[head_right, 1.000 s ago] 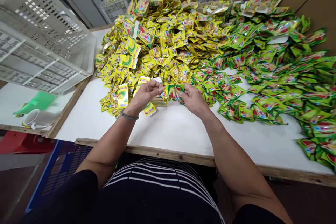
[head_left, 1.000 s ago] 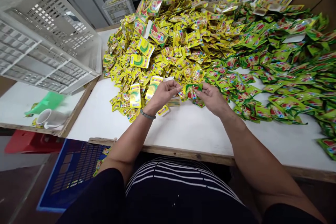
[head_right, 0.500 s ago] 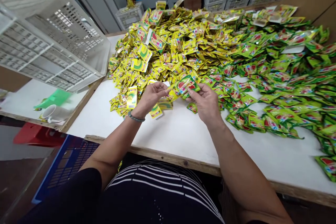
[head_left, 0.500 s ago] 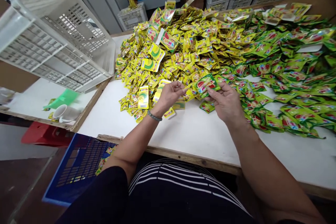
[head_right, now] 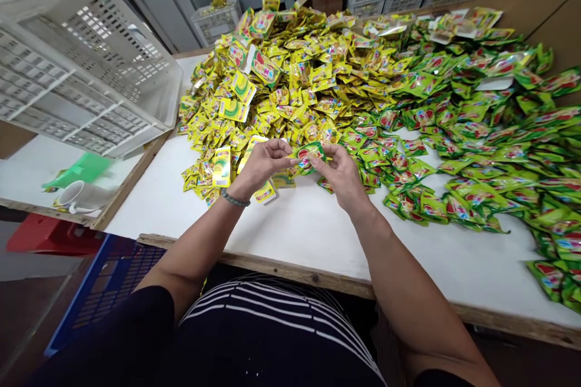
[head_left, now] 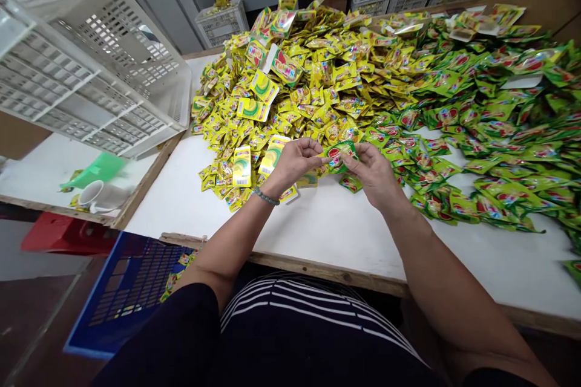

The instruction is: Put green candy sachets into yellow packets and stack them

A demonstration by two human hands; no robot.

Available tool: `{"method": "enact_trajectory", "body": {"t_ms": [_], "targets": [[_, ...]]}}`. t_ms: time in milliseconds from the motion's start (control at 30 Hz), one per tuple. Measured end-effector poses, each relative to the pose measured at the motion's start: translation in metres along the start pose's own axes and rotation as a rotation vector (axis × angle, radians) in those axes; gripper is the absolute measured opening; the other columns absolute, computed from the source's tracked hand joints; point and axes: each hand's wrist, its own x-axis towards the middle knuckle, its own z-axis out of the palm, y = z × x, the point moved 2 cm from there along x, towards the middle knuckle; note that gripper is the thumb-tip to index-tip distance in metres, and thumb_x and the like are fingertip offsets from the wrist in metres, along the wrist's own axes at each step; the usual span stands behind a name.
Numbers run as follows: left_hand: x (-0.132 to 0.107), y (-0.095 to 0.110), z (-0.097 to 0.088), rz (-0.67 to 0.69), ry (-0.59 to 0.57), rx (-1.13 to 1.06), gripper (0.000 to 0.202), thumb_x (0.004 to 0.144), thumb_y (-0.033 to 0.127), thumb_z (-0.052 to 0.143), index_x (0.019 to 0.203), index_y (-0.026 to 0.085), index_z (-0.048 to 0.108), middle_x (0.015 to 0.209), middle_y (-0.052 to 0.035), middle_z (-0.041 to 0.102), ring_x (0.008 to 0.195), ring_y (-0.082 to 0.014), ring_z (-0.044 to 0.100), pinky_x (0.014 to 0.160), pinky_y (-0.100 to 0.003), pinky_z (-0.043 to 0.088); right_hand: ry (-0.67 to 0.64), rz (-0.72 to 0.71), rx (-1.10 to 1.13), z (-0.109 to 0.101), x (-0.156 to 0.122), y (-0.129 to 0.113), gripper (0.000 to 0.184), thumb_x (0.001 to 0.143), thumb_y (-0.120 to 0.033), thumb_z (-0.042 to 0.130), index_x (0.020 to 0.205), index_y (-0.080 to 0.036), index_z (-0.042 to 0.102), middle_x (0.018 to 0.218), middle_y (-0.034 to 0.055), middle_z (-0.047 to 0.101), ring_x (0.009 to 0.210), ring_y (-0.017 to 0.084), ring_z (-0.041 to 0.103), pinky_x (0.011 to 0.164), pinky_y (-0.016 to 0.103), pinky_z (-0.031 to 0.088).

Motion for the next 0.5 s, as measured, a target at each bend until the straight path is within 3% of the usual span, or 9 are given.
{"method": "enact_trajectory", "body": {"t_ms": [100, 167, 233, 300, 367, 500], "targets": [[0.002, 0.001, 0.000, 0.123, 0.002, 0.133, 0.040, 0.070, 0.047, 0.078, 0.083, 0.014, 0.061, 0.076, -0.0022, 0.064, 0.070, -0.0129, 0.060, 0.068, -0.027, 0.048, -0.022, 0.052, -0.125, -0.001, 0.001, 0.003, 0.045, 0.057, -0.050, 0.083, 0.087, -0.022, 0.066, 0.085, 0.0021, 0.072, 0.078, 0.021, 0.068, 0.067, 0.034, 0.058], [0.001, 0.002, -0.003, 0.255, 0.136, 0.314, 0.040, 0.077, 0.048, 0.073, 0.097, 0.015, 0.062, 0.099, -0.0086, 0.067, 0.095, -0.0195, 0.063, 0.084, -0.033, 0.049, 0.045, 0.075, -0.217, -0.005, 0.003, 0.006, 0.042, 0.058, -0.049, 0.083, 0.082, -0.019, 0.066, 0.079, 0.0033, 0.071, 0.070, 0.022, 0.068, 0.064, 0.037, 0.058], [-0.005, 0.000, -0.008, 0.336, 0.327, 0.552, 0.046, 0.080, 0.048, 0.071, 0.113, 0.018, 0.058, 0.120, -0.0127, 0.061, 0.116, -0.0247, 0.056, 0.097, -0.037, 0.045, 0.175, 0.088, -0.242, -0.010, 0.005, 0.008, 0.042, 0.058, -0.049, 0.082, 0.082, -0.018, 0.066, 0.079, 0.0044, 0.072, 0.067, 0.022, 0.068, 0.064, 0.039, 0.059], [-0.014, -0.006, -0.010, 0.323, 0.479, 0.752, 0.057, 0.082, 0.051, 0.069, 0.126, 0.019, 0.051, 0.130, -0.0157, 0.054, 0.124, -0.0279, 0.050, 0.102, -0.040, 0.042, 0.251, 0.112, -0.234, -0.014, 0.008, 0.013, 0.042, 0.059, -0.049, 0.080, 0.084, -0.018, 0.066, 0.082, 0.0052, 0.072, 0.067, 0.023, 0.068, 0.066, 0.041, 0.059], [-0.023, -0.017, -0.009, 0.268, 0.543, 0.877, 0.068, 0.081, 0.057, 0.067, 0.133, 0.018, 0.045, 0.134, -0.0193, 0.047, 0.128, -0.0305, 0.046, 0.103, -0.042, 0.042, 0.254, 0.124, -0.306, -0.018, 0.011, 0.020, 0.041, 0.059, -0.049, 0.079, 0.084, -0.019, 0.065, 0.082, 0.0054, 0.072, 0.069, 0.025, 0.068, 0.068, 0.043, 0.058], [-0.034, -0.039, 0.007, 0.127, 0.497, 1.074, 0.087, 0.075, 0.066, 0.067, 0.139, 0.012, 0.040, 0.138, -0.0254, 0.041, 0.131, -0.0388, 0.041, 0.105, -0.049, 0.040, 0.166, -0.025, -0.561, -0.023, 0.017, 0.037, 0.038, 0.065, -0.053, 0.076, 0.084, -0.021, 0.066, 0.079, 0.0084, 0.072, 0.082, 0.030, 0.068, 0.077, 0.045, 0.056]]}}
